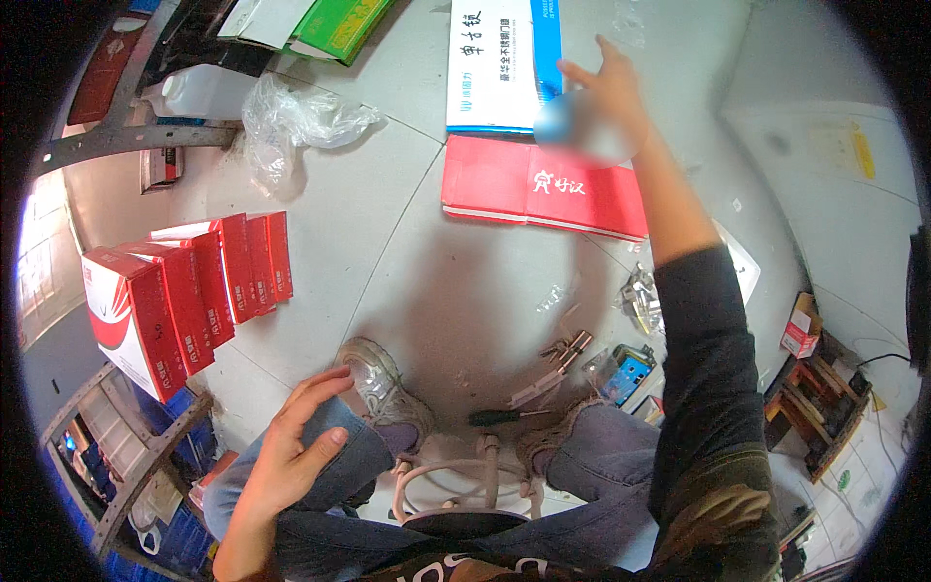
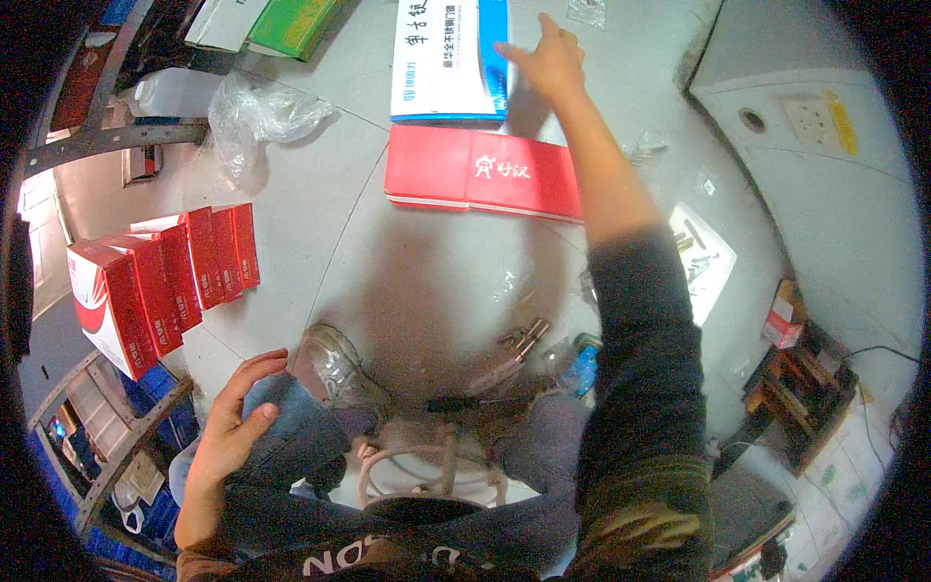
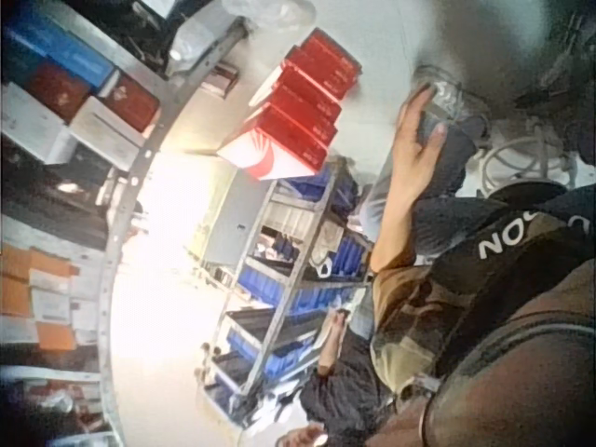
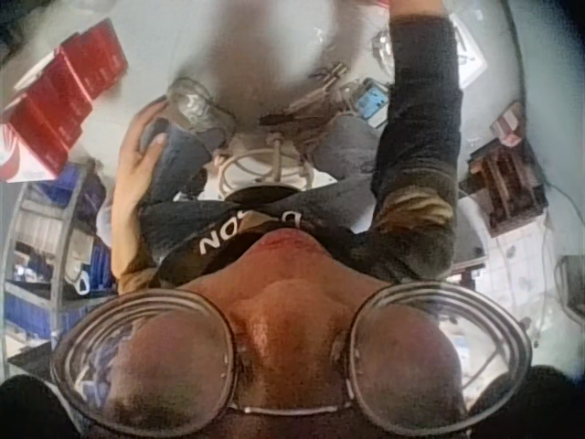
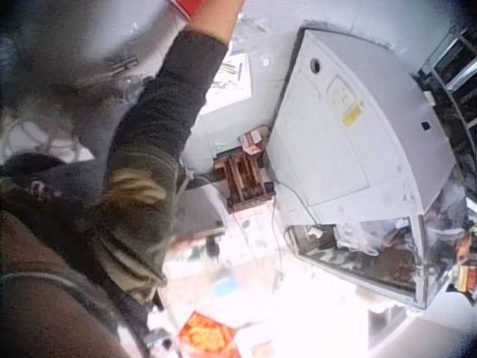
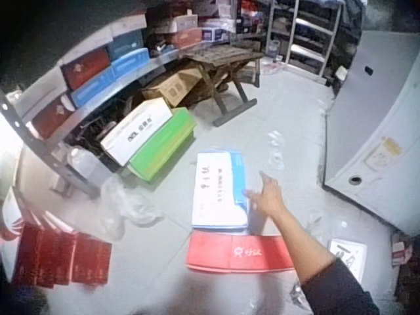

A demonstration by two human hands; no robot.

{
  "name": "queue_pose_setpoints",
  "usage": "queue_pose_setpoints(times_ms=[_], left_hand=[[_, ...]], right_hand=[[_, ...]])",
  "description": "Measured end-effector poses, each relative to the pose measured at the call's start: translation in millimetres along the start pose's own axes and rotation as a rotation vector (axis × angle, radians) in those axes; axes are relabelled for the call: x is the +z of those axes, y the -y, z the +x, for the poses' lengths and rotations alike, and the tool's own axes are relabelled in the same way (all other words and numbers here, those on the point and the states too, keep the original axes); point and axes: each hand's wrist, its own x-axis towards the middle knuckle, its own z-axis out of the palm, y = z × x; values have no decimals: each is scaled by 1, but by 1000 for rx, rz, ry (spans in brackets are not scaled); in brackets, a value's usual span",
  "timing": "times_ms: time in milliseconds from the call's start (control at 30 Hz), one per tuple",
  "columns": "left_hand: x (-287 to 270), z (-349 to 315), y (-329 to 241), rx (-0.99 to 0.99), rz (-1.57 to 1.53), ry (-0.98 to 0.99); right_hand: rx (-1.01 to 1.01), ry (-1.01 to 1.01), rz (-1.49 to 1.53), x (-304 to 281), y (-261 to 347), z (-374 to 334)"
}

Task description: The person assembles small metal lock components by hand, inserting pins and springs into a lock body. They then place the assembled parts into red and blue cardboard boxes, close the boxes, and stack them. A second person briefly hands over a plastic bag of parts.

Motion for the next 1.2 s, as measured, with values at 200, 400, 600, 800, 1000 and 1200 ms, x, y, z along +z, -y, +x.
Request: queue_pose_setpoints(times_ms=[200,400,600,800,1000,1200], left_hand=[[-17,93,29,210,193,-232],[-6,358,22,67,78,-417],[31,357,3,173,-951,-357],[13,272,-24,361,-1122,-283],[36,137,-17,403,-822,-311],[54,30,4,401,-773,-261]], right_hand=[[171,273,253,73,-9,-2],[337,344,597,77,2,-6],[265,380,1059,30,46,-21],[149,133,1197,-18,99,-84],[571,404,1280,-99,95,-183],[627,213,1331,-201,128,-301]])
